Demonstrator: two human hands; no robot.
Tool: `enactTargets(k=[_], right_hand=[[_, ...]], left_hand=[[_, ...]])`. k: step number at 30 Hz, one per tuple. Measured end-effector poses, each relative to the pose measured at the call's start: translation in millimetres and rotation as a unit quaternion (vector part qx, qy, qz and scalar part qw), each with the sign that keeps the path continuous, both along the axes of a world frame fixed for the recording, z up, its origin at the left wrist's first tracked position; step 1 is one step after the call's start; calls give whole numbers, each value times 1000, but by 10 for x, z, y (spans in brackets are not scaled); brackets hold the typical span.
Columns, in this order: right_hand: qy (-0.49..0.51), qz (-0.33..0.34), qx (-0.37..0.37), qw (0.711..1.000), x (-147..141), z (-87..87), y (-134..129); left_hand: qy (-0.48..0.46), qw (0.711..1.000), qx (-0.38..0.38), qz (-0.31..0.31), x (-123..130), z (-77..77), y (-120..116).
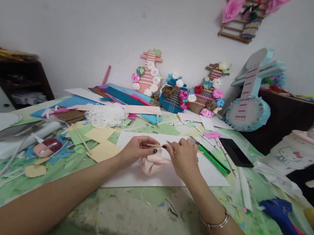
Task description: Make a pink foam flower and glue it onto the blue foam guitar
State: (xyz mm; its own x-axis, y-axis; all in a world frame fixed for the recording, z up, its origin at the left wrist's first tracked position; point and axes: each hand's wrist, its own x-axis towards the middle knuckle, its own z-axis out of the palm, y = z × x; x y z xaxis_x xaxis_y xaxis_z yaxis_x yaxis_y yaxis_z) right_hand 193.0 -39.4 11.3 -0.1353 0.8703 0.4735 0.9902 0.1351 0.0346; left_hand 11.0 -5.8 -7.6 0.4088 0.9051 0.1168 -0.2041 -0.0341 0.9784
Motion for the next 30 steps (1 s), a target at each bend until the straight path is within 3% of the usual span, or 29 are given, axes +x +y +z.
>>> enactTargets(k=[17, 22, 30], right_hand=[[0, -8, 54, 999, -21, -20, 6], [-3, -8, 76, 997, -57, -19, -17], [-1, 4, 140, 990, -128, -15, -72]], left_hand=[[-9, 1000, 13, -25, 2, -18, -18], [-23, 999, 40, 16, 13, -12, -8], [-40, 998, -4, 55, 15, 10, 2]])
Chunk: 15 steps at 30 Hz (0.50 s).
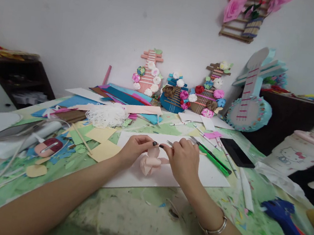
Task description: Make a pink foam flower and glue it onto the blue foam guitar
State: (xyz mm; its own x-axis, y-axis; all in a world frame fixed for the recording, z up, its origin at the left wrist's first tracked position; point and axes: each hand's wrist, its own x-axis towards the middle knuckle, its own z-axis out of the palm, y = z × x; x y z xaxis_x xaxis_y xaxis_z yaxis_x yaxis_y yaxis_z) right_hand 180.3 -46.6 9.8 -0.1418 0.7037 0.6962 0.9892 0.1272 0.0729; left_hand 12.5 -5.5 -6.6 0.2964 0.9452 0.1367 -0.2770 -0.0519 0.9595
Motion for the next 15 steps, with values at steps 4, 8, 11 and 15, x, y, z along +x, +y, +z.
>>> enactTargets(k=[4, 8, 11, 15], right_hand=[[1, 3, 21, 1000, -2, -11, 5], [7, 7, 27, 1000, 1, -19, 13], [22, 24, 19, 999, 12, -25, 23], [78, 65, -1, 995, 34, -43, 50]], left_hand=[[16, 1000, 17, 8, -4, -31, 15], [26, 999, 31, 16, -22, -60, 37], [39, 999, 31, 21, -35, -53, 45], [61, 997, 32, 31, -42, -33, 48]])
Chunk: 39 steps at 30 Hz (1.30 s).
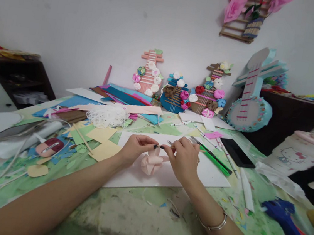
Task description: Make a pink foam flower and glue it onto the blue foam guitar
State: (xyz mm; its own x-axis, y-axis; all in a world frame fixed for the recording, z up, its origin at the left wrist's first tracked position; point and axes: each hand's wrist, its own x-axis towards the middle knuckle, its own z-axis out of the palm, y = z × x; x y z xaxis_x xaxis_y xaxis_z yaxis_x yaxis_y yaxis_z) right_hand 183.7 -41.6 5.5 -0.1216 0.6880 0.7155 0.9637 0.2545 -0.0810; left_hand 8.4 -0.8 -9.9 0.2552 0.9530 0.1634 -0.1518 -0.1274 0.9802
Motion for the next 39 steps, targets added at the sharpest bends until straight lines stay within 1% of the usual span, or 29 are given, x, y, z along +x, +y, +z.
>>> enactTargets(k=[3, 7, 14, 18, 24, 34, 39], right_hand=[[47, 31, -13, 998, 15, -19, 24], [92, 56, -23, 994, 32, -37, 51], [141, 86, -38, 985, 49, -21, 49], [147, 89, -44, 984, 52, -4, 43], [127, 84, -38, 988, 65, -1, 45], [133, 74, -35, 988, 62, -21, 38], [132, 69, -28, 989, 51, -18, 35]], left_hand=[[14, 1000, 5, 4, -4, -5, 1], [21, 1000, 18, -2, -11, -14, -6], [11, 1000, 24, -9, -12, 46, -43], [10, 999, 39, -14, -12, 67, -55], [25, 998, 57, -13, -3, 87, -77], [24, 997, 67, -20, 12, 86, -109], [23, 998, 52, -11, 15, 92, -115]])
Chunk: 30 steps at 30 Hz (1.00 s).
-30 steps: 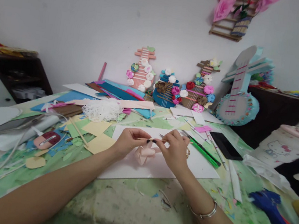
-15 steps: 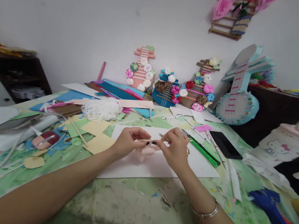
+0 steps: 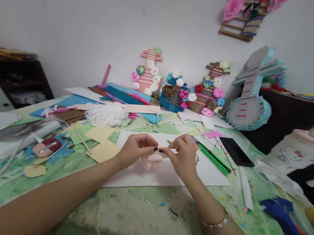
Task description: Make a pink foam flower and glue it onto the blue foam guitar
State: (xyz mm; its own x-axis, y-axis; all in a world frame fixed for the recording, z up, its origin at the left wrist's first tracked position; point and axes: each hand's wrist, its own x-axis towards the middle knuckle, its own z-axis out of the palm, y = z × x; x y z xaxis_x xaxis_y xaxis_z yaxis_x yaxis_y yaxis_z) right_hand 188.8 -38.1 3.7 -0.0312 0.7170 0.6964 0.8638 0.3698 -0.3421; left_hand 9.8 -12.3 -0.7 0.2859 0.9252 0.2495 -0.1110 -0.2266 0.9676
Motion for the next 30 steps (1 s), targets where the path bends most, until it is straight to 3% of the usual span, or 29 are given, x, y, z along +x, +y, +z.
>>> enactTargets(k=[17, 23, 30], right_hand=[[-31, 7, 15, 999, 13, -43, 37], [-59, 1, 42, 997, 10, -37, 28], [-96, 67, 40, 992, 58, -16, 13]], left_hand=[[32, 999, -11, 6, -7, 2, 24], [70, 997, -13, -28, -33, -27, 51], [83, 996, 29, 0, -46, -13, 62]])
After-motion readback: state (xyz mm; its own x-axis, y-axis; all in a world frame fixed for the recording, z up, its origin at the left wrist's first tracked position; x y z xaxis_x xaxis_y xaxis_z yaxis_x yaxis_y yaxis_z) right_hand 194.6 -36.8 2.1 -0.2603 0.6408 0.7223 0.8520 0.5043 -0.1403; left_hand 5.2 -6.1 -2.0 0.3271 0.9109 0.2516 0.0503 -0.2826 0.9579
